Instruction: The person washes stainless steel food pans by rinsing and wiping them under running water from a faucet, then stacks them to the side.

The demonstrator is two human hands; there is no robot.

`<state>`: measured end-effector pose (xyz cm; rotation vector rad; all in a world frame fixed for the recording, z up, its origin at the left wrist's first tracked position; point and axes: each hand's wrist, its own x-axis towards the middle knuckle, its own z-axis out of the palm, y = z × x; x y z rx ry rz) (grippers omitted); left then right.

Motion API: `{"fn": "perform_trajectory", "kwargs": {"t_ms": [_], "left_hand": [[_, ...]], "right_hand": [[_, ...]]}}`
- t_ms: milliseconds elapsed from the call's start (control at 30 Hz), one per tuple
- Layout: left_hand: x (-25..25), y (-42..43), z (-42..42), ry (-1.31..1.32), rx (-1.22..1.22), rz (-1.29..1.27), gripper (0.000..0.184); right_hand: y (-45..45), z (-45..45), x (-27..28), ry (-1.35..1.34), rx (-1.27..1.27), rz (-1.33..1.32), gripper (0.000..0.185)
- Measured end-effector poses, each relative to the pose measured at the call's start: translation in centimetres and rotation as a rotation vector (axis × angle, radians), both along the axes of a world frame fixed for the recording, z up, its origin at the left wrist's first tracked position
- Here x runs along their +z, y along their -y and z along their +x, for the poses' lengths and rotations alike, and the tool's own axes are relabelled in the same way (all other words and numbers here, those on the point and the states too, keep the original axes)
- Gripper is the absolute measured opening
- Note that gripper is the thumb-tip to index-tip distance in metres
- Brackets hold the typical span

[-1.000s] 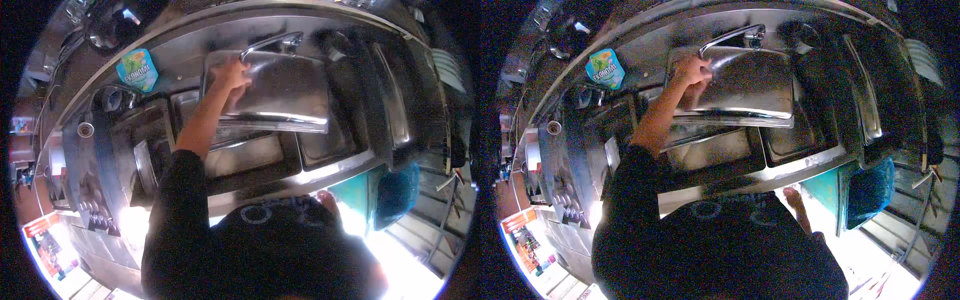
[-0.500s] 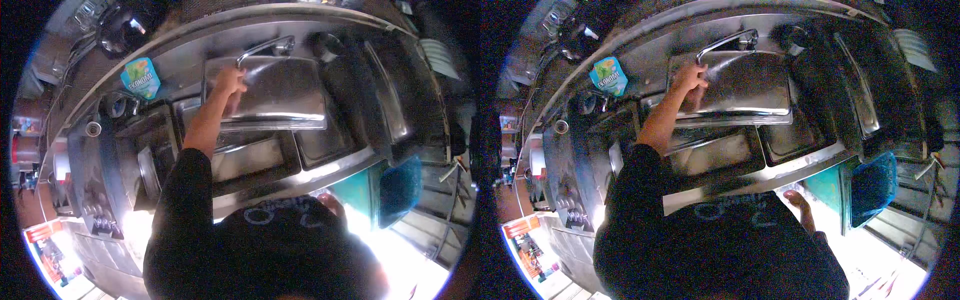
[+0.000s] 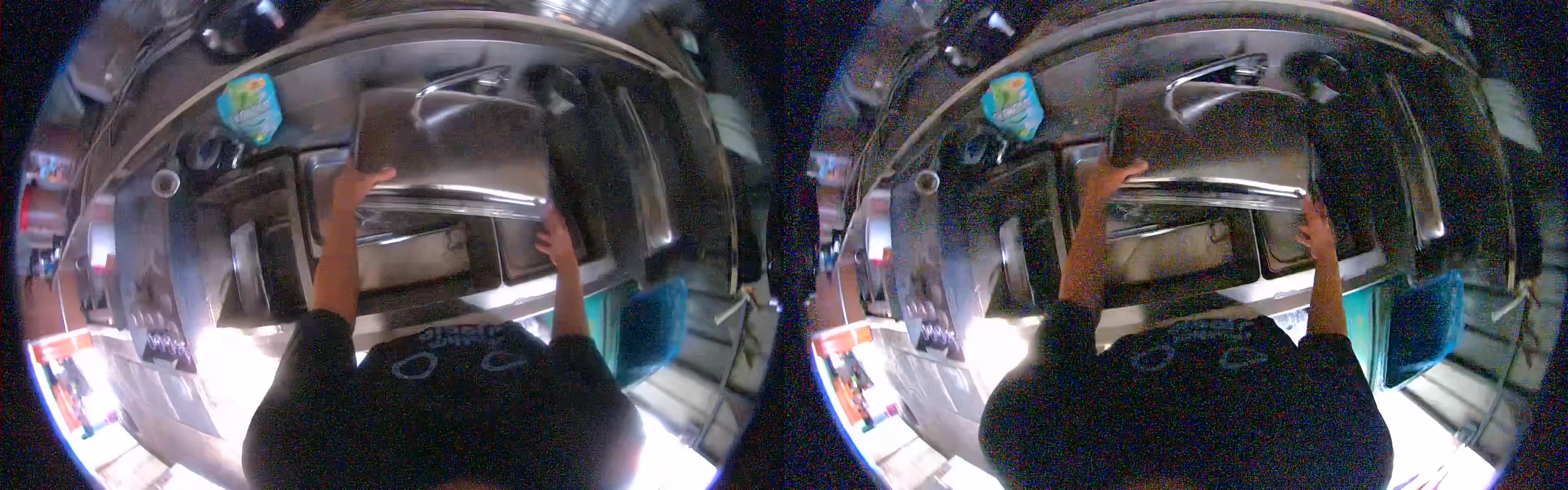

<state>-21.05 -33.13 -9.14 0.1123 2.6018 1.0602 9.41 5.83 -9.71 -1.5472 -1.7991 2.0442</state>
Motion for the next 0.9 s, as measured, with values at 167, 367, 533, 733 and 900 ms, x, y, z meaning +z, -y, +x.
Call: {"fn": "perform_trajectory", "kwargs": {"t_ms": [167, 367, 533, 733, 900], "left_hand": [[0.0, 1.0, 0.0, -0.013, 0.073, 0.283, 0.077], [0.7, 1.3, -0.8, 0.319, 0.125, 0.304, 0.049], [-4.3, 2.9, -2.7, -0.067, -0.138, 0.569, 0.042], [-6.0, 2.2, -4.0, 0.476, 0.411, 0.986, 0.041], [-10.0, 1.6, -5.5, 0.408, 0.359, 0.554, 0.048]], "right_hand": [[-0.5, -0.5, -2.8, -0.129, 0.261, -0.063, 0.069], [-2.2, 0.4, -5.8, -0.177, 0.153, -0.091, 0.066], [-3.0, -0.6, -4.5, -0.04, -0.162, -0.177, 0.056], [-6.2, -6.2, -2.4, -0.118, -0.166, -0.109, 0.062], [-5.5, -9.9, -1.7, -0.465, 0.086, -0.011, 0.068]]}}
